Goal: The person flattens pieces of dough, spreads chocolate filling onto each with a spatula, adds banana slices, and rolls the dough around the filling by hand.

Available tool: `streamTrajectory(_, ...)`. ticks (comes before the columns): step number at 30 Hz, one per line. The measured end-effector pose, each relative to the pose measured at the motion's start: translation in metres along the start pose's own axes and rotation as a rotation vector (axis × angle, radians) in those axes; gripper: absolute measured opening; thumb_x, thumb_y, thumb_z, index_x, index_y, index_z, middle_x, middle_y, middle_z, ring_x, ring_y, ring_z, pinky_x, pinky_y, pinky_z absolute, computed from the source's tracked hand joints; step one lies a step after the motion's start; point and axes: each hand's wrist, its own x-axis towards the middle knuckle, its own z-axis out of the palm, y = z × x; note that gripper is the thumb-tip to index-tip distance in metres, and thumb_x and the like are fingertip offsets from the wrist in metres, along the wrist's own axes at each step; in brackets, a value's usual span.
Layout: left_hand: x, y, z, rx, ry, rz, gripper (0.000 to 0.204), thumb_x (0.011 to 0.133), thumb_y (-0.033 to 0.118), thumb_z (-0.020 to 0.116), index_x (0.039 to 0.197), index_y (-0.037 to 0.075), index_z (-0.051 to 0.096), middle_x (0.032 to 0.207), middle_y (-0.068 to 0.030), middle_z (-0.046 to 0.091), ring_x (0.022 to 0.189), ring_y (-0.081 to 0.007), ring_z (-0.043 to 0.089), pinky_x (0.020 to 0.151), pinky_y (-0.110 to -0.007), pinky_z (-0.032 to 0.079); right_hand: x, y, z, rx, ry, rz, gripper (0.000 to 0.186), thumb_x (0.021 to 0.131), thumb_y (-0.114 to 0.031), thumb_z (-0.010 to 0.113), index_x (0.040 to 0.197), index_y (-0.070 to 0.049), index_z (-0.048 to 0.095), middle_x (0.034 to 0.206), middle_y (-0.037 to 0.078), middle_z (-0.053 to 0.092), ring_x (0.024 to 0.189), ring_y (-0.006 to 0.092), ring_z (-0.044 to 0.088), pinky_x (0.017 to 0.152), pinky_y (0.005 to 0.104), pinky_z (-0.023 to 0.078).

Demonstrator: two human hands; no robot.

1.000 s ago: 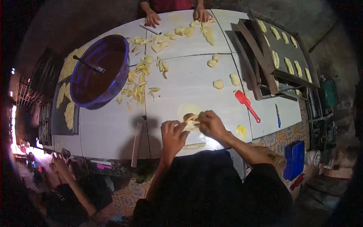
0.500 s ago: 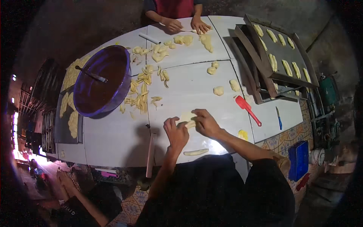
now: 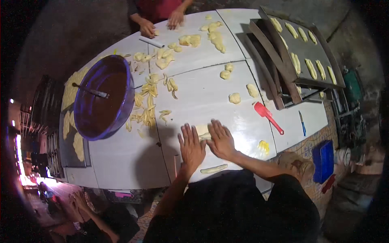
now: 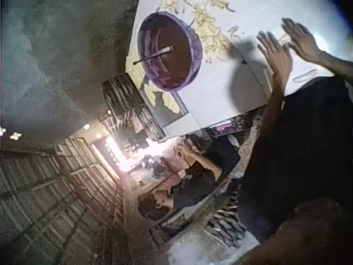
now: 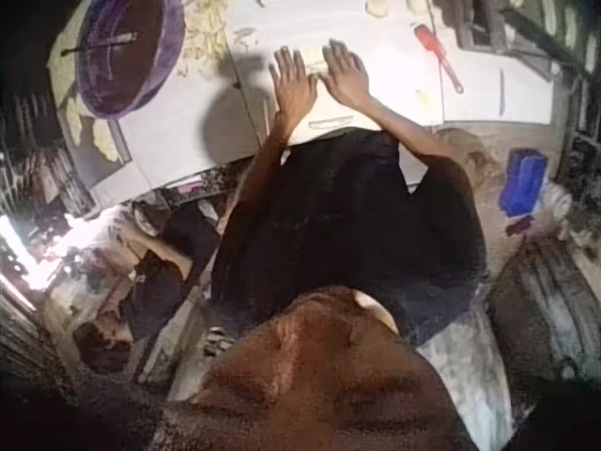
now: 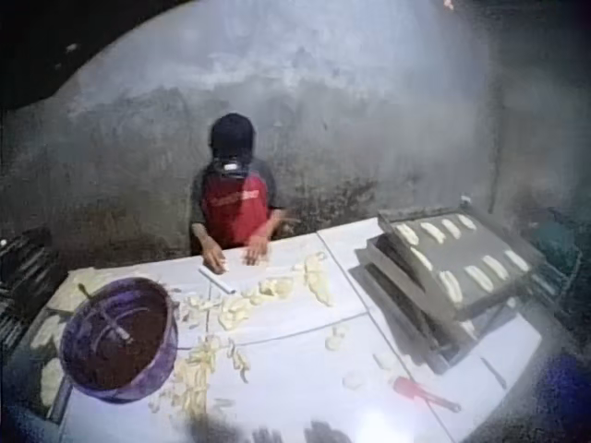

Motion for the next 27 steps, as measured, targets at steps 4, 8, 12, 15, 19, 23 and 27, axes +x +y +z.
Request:
streamTrajectory(4,0.077,-0.011,0.003,-0.094,-0.031,-0.214,0.067,0.108,0.029,0.034,0.157,-0.012,0.015,0.166,-0.031,0.011,0.156,-0.0444,0.006,0.121,-0.066,0.009,0.089,-0.006,0.006,-0.127,0.198,0.138,0.06,0.105,-0.037,0.042,0.15,0.002,0.041,0.161,0.031,0.028,0.151,0.0422,0.027,0.118,0.0564,0.027)
streamTrajectory(8,0.121,-0.038,0.007,-0.328,0.19,-0.237,0.065,0.108,0.028,0.036,0.16,-0.006,0.014,0.167,-0.0251,0.016,0.156,-0.0424,0.009,0.122,-0.062,0.007,0.141,0.005,-0.007,0.179,0.369,0.119,0.039,0.104,-0.028,0.045,0.128,-0.002,0.061,0.14,0.032,0.05,0.132,0.0437,0.049,0.109,0.052,0.039)
streamTrajectory(12,0.087,-0.024,-0.017,-0.597,0.034,-0.075,0.073,0.1,0.016,0.057,0.16,-0.002,0.02,0.149,-0.0174,0.051,0.142,-0.0377,0.038,0.119,-0.055,0.023,0.094,0.031,-0.034,0.53,0.255,0.105,0.032,0.098,-0.015,0.056,0.124,0.002,0.064,0.127,0.024,0.063,0.115,0.0402,0.06,0.098,0.0449,0.05)
streamTrajectory(15,0.062,-0.02,-0.014,-0.516,0.013,0.063,0.089,0.085,-0.006,0.067,0.161,0.005,0.021,0.118,-0.0123,0.07,0.113,-0.0363,0.061,0.1,-0.047,0.049,0.068,0.03,-0.014,0.447,0.16,-0.183,0.034,0.089,-0.011,0.066,0.122,0.001,0.068,0.118,0.022,0.067,0.105,0.0395,0.064,0.096,0.0449,0.052)
streamTrajectory(19,0.038,-0.03,-0.016,-0.978,-0.098,-0.163,0.081,0.091,-0.006,0.063,0.161,0.008,0.024,0.115,-0.017,0.069,0.099,-0.0269,0.07,0.09,-0.038,0.057,0.046,0.007,-0.045,0.917,-0.166,0.242,0.027,0.09,-0.001,0.061,0.114,0.002,0.071,0.114,0.021,0.07,0.098,0.0374,0.067,0.091,0.0413,0.054)
streamTrajectory(23,-0.056,-0.031,0.005,-1.054,-0.005,0.275,0.052,0.089,-0.007,0.063,0.14,0.004,0.057,0.128,-0.0186,0.068,0.109,-0.0285,0.066,0.091,-0.038,0.053,-0.024,0.008,-0.063,0.766,-0.371,-0.153,0.041,0.084,0.007,0.058,0.122,-0.001,0.069,0.119,0.02,0.069,0.106,0.0384,0.067,0.089,0.0427,0.054)
streamTrajectory(27,-0.095,0.009,-0.046,-0.859,-0.332,0.068,0.04,0.091,0.0,0.06,0.131,0.002,0.062,0.134,-0.0231,0.062,0.121,-0.04,0.056,0.107,-0.047,0.041,-0.077,0.014,-0.061,0.696,-0.444,-0.189,0.052,0.082,0.008,0.056,0.134,-0.001,0.062,0.132,0.021,0.063,0.119,0.0387,0.06,0.093,0.0442,0.053)
